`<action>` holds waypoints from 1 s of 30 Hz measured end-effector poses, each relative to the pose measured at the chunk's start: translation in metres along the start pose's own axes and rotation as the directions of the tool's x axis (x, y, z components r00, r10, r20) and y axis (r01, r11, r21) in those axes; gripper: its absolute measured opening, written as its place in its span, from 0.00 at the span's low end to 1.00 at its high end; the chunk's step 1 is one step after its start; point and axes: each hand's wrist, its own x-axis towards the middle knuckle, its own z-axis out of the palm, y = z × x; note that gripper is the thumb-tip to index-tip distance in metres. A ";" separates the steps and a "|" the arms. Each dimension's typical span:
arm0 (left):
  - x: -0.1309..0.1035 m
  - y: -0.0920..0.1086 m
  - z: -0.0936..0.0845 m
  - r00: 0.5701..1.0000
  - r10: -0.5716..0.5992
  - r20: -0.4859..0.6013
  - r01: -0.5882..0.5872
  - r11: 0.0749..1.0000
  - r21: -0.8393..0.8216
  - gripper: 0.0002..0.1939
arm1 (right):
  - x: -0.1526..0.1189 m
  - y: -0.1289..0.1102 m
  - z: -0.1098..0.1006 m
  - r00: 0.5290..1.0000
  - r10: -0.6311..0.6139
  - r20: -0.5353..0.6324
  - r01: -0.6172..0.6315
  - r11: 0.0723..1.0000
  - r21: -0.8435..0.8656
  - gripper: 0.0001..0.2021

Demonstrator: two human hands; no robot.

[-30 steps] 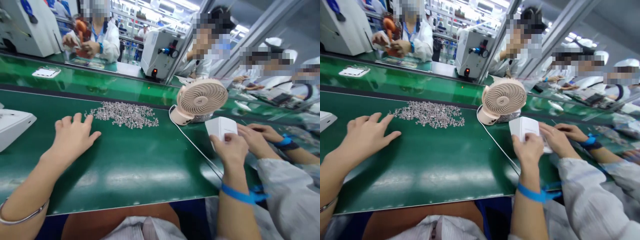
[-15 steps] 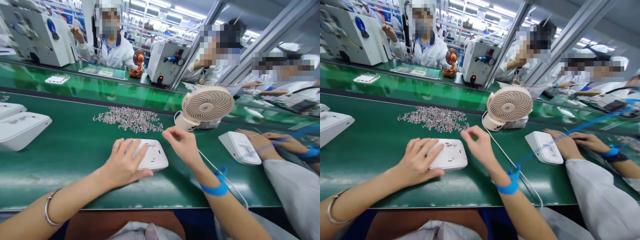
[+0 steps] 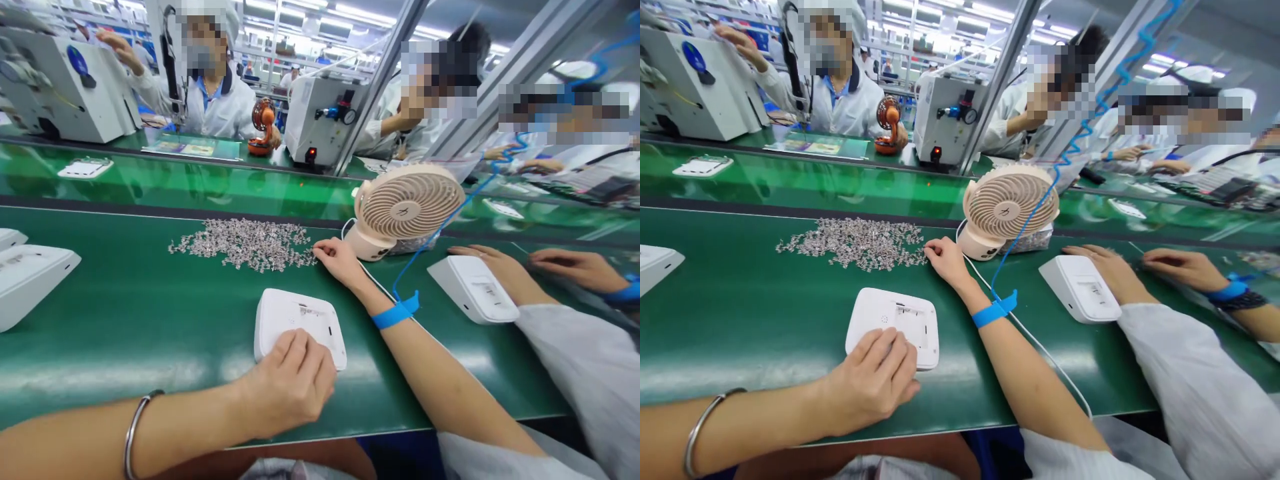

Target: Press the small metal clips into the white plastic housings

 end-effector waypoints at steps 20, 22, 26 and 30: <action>-0.002 -0.006 -0.002 0.999 0.047 -0.001 -0.047 0.998 -0.033 0.17 | -0.007 0.009 0.000 0.991 -0.028 -0.133 0.023 0.999 -0.041 0.09; -0.002 -0.007 -0.003 0.999 0.052 0.010 -0.051 0.998 -0.031 0.17 | -0.007 0.010 0.000 0.991 -0.014 -0.135 0.009 0.999 -0.039 0.09; -0.002 -0.008 -0.003 0.998 0.053 0.023 -0.052 0.998 -0.035 0.16 | -0.009 0.009 -0.001 0.991 -0.006 -0.137 0.002 0.999 -0.034 0.10; -0.002 -0.007 -0.003 0.998 0.057 0.018 -0.056 0.998 -0.034 0.17 | -0.010 0.008 -0.001 0.991 0.010 -0.134 -0.010 1.000 0.000 0.09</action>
